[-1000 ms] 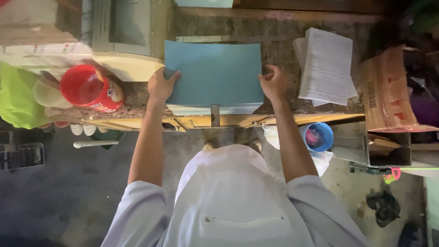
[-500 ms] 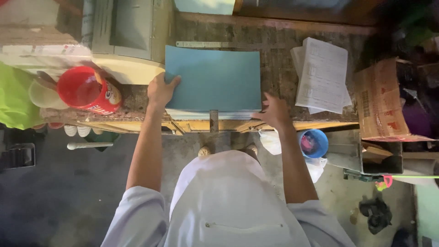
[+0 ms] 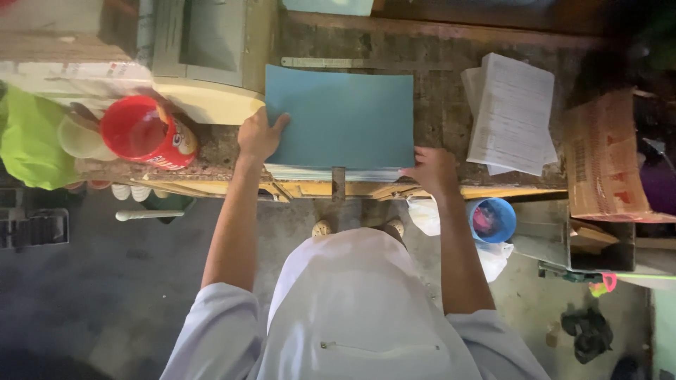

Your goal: Manually collating and aligning stacks of paper with colored covers using a ruler for alignment.

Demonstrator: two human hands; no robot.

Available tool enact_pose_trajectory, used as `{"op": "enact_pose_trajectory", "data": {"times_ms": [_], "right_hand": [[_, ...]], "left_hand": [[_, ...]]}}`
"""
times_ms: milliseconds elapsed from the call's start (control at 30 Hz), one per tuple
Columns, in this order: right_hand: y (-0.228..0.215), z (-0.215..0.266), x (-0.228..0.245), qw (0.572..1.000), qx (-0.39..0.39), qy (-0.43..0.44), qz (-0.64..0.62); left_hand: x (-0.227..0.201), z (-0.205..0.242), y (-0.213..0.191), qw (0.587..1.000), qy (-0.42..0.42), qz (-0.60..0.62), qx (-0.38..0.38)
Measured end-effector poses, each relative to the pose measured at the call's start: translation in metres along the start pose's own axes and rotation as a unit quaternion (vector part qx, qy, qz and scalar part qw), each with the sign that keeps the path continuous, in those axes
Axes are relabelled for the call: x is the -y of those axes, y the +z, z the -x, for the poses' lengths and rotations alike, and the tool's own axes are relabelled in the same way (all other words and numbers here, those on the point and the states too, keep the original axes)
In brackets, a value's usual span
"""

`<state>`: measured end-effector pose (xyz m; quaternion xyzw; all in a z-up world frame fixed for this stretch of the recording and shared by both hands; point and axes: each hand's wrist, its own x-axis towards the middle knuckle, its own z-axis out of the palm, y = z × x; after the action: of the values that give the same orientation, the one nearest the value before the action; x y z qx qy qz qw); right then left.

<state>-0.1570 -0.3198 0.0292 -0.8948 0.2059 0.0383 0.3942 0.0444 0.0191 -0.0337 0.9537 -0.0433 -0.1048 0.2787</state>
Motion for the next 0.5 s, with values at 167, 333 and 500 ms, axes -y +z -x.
{"op": "enact_pose_trajectory", "data": {"times_ms": [167,333,500], "right_hand": [[-0.005,0.006,-0.004,0.989,0.04,-0.02,-0.144],[-0.017,0.016,0.021,0.975,0.065,0.106,-0.186],[-0.01,0.009,0.04,0.945,0.069,0.162,-0.275]], "left_hand": [[0.003,-0.001,0.002,1.0,0.009,0.008,0.0],[-0.005,0.042,-0.024,0.993,0.038,-0.005,-0.114],[-0.05,0.092,-0.066,0.984,-0.093,0.13,0.074]]}}
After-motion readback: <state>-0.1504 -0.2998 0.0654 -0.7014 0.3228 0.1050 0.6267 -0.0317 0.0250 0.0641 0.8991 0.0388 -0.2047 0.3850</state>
